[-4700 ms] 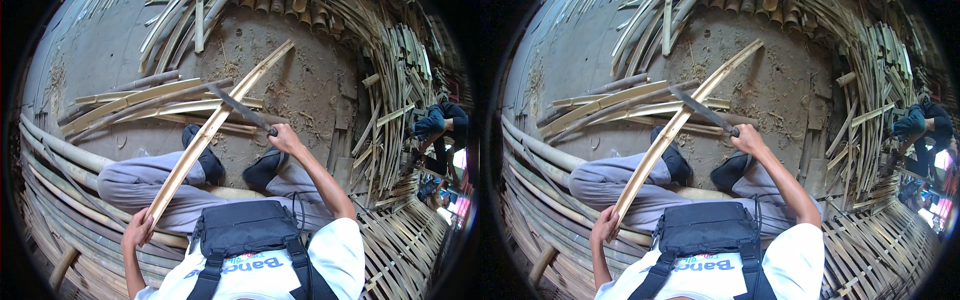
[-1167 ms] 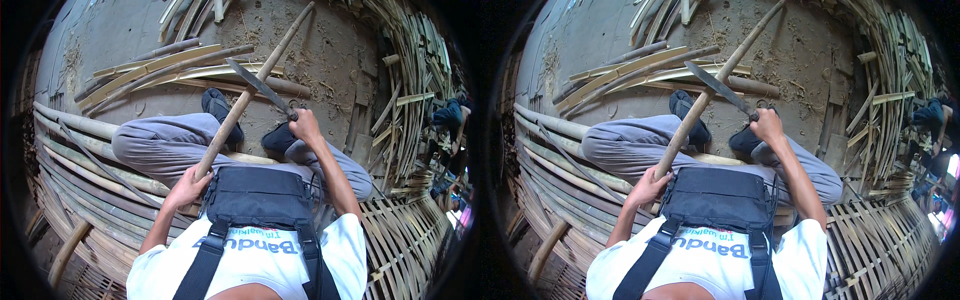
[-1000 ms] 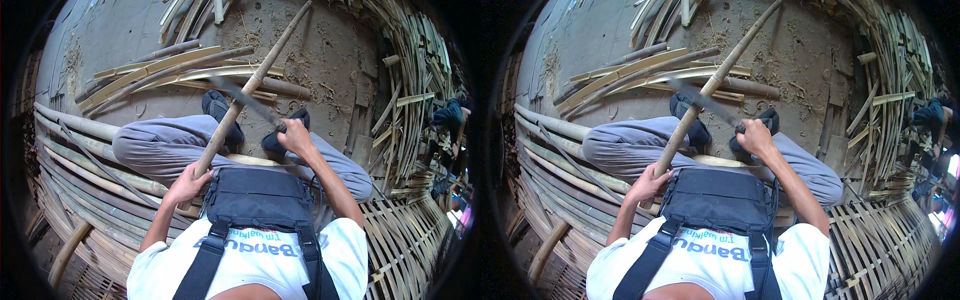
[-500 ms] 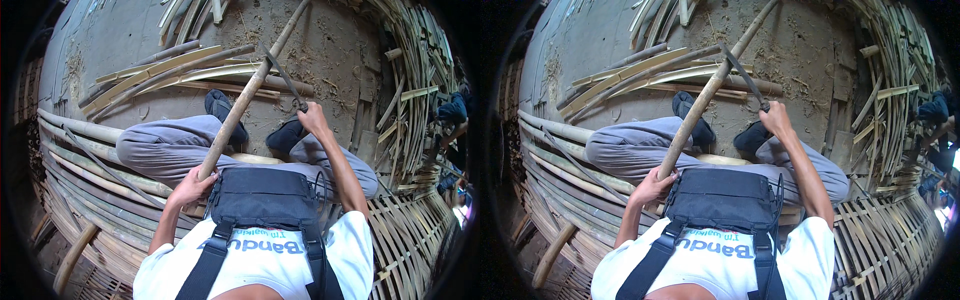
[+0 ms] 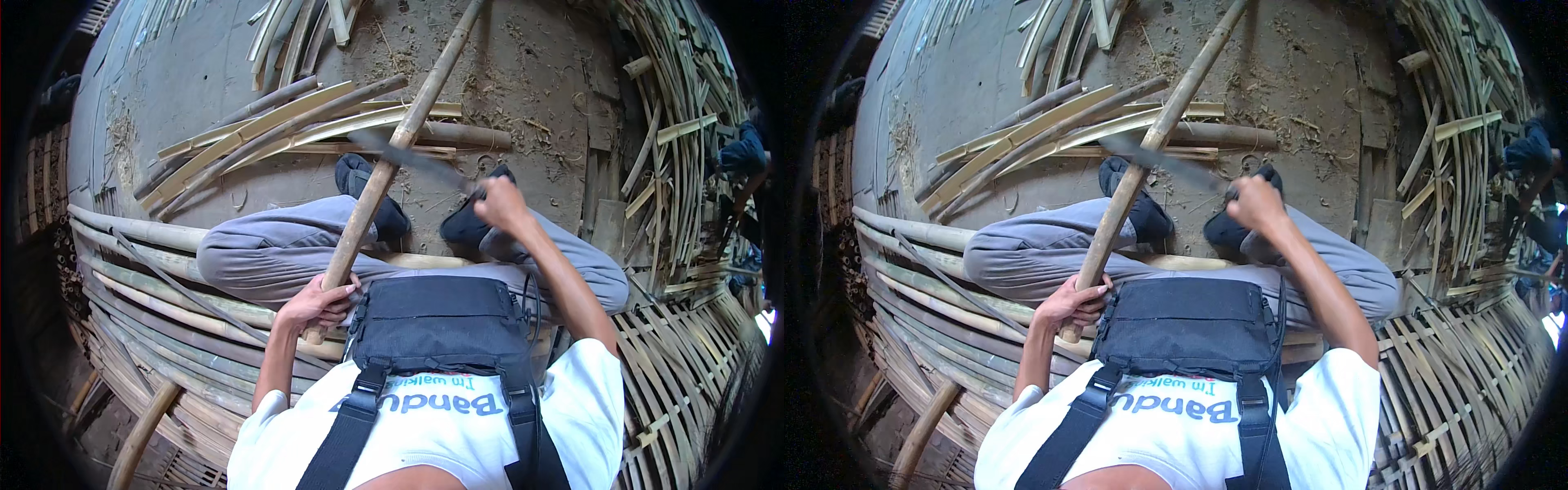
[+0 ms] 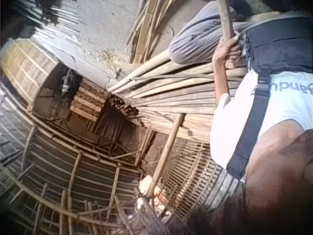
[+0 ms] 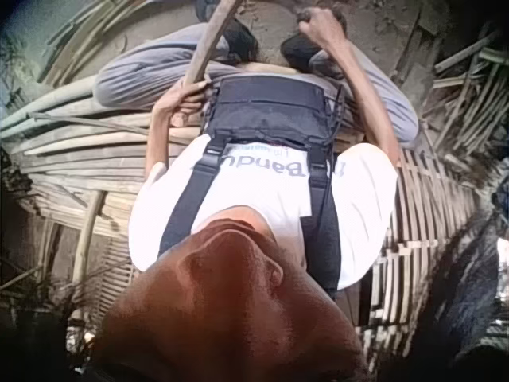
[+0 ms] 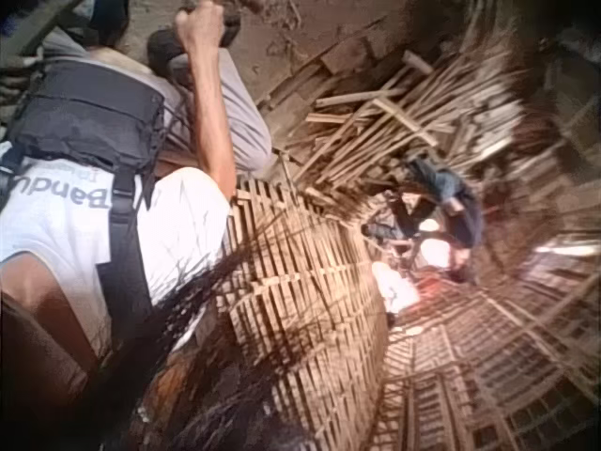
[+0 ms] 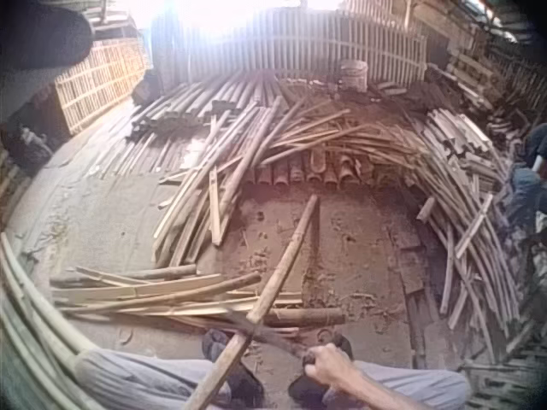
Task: Using a machete to scrape and shave the surface of a bamboo strip.
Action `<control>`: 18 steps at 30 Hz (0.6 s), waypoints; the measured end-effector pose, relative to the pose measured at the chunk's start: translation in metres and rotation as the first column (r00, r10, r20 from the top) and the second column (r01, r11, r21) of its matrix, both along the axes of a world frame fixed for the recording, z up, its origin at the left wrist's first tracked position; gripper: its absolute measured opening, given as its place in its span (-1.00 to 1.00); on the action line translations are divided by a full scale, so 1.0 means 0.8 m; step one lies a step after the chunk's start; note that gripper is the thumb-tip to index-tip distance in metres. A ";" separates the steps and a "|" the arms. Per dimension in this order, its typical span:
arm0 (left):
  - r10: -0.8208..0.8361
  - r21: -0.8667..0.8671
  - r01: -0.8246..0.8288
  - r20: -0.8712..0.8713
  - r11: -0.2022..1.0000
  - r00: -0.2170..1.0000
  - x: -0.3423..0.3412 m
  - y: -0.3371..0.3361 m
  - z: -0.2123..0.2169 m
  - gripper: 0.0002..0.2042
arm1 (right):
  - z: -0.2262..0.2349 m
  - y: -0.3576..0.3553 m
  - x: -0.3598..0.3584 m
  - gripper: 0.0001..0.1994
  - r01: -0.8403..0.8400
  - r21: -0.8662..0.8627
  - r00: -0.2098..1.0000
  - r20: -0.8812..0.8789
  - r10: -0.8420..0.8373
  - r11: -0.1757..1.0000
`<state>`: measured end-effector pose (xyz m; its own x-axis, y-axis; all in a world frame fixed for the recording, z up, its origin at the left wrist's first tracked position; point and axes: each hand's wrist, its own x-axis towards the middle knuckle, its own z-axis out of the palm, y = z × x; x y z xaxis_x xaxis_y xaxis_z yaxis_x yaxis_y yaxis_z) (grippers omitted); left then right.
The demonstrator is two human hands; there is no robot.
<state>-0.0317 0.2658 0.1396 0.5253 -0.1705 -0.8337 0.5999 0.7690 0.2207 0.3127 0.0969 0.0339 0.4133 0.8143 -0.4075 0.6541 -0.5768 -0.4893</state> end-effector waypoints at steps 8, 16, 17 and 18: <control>0.072 -0.188 -0.061 0.051 0.980 0.996 -0.012 0.013 -0.016 -0.83 | 0.018 0.023 -0.019 -0.76 -0.094 0.002 0.995 -0.035 0.094 0.996; 0.160 -0.364 -0.139 0.028 0.921 0.987 -0.027 0.022 -0.035 -0.81 | 0.005 0.021 -0.022 -0.75 -0.050 0.068 0.988 -0.141 0.059 0.996; 0.167 -0.372 -0.145 0.028 0.917 0.986 -0.030 0.022 -0.036 -0.80 | 0.004 0.020 -0.024 -0.75 -0.085 0.038 0.990 -0.108 0.089 0.996; 0.174 -0.379 -0.150 0.028 0.913 0.984 -0.032 0.022 -0.036 -0.80 | 0.002 0.019 -0.025 -0.76 -0.120 0.007 0.990 -0.076 0.120 0.993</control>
